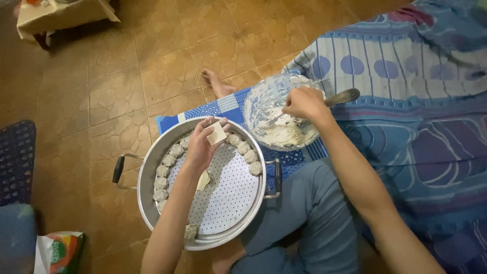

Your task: Preparing dumplings by scooping filling into wrappers and arranging them in a steamer tray while sitting on the floor.

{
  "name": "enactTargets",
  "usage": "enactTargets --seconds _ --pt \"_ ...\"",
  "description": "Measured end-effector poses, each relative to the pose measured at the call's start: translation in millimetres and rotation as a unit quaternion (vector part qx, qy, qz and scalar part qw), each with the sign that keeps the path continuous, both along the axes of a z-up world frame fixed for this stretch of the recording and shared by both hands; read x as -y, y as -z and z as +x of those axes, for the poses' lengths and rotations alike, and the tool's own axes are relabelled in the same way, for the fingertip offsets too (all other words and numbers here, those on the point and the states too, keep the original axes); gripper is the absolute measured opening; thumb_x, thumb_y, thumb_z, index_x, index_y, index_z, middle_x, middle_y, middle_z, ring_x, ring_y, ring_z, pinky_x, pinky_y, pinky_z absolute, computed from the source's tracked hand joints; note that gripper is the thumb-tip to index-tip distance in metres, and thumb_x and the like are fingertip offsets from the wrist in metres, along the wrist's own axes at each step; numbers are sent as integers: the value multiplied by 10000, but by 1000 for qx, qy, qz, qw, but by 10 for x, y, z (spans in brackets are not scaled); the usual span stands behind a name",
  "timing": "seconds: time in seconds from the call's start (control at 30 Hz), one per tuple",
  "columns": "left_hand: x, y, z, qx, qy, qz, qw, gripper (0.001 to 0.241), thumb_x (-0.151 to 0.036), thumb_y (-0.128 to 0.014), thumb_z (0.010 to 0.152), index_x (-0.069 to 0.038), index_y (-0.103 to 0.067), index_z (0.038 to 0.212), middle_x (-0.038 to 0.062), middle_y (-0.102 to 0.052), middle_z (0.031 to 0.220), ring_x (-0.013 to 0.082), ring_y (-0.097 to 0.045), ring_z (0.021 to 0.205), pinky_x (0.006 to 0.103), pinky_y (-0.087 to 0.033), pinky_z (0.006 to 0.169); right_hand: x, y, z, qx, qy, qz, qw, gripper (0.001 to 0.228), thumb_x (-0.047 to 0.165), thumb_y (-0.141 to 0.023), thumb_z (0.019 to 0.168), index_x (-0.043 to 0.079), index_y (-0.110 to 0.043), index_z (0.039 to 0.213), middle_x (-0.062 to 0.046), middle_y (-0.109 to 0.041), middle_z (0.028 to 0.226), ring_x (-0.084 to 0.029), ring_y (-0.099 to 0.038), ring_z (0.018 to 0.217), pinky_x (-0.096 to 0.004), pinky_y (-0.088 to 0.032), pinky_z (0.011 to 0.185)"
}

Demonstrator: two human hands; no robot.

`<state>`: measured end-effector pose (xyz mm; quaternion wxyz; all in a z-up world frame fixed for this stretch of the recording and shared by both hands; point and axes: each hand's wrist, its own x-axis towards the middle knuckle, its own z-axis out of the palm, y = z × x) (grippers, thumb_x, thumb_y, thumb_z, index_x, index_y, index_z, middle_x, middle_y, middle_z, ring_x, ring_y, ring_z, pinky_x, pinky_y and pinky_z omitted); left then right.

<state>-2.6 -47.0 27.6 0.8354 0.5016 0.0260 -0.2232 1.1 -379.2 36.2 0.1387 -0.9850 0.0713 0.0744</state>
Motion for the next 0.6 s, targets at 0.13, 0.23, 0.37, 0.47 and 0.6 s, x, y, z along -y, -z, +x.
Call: enactTargets --seconds 0.13,0.23,0.37,0.47,0.6 --pt "-9 45 36 5 2 -5 1000 519 -82 -534 962 -31 -372 1452 308 -539 1408 432 -571 1281 522 -497 1057 11 -64 -15 -14 1 -12 1000 270 355 -707 842 126 -845 879 -227 -782 882 -469 -735 947 -578 -559 852" --pt "-17 46 24 8 0 -8 1000 528 -85 -535 961 -28 -364 1458 312 -533 1411 432 -574 1275 526 -497 1053 8 -133 -44 -13 8 21 1000 264 313 -717 852 84 -841 894 -205 -780 805 -455 -740 908 -564 -559 852" --pt "-21 43 21 7 3 2 1000 514 -101 -546 963 -33 -387 1448 295 -555 1398 418 -580 1273 515 -499 1055 37 -103 -37 4 5 24 1000 280 333 -711 866 86 -841 885 -208 -776 810 -439 -739 870 -535 -569 799" --pt "-24 5 23 10 7 6 1000 514 -107 -545 967 -28 -387 1449 297 -558 1393 416 -581 1270 517 -500 1057 46 -102 -29 13 5 38 999 272 313 -711 889 78 -848 894 -181 -774 771 -415 -741 831 -518 -574 781" --pt "-29 51 29 6 6 -5 1000 514 -86 -532 962 -22 -379 1448 297 -566 1389 409 -593 1261 514 -509 1048 10 -203 -96 28 -2 50 998 290 291 -710 903 35 -847 922 -207 -776 816 -424 -740 854 -526 -575 784"
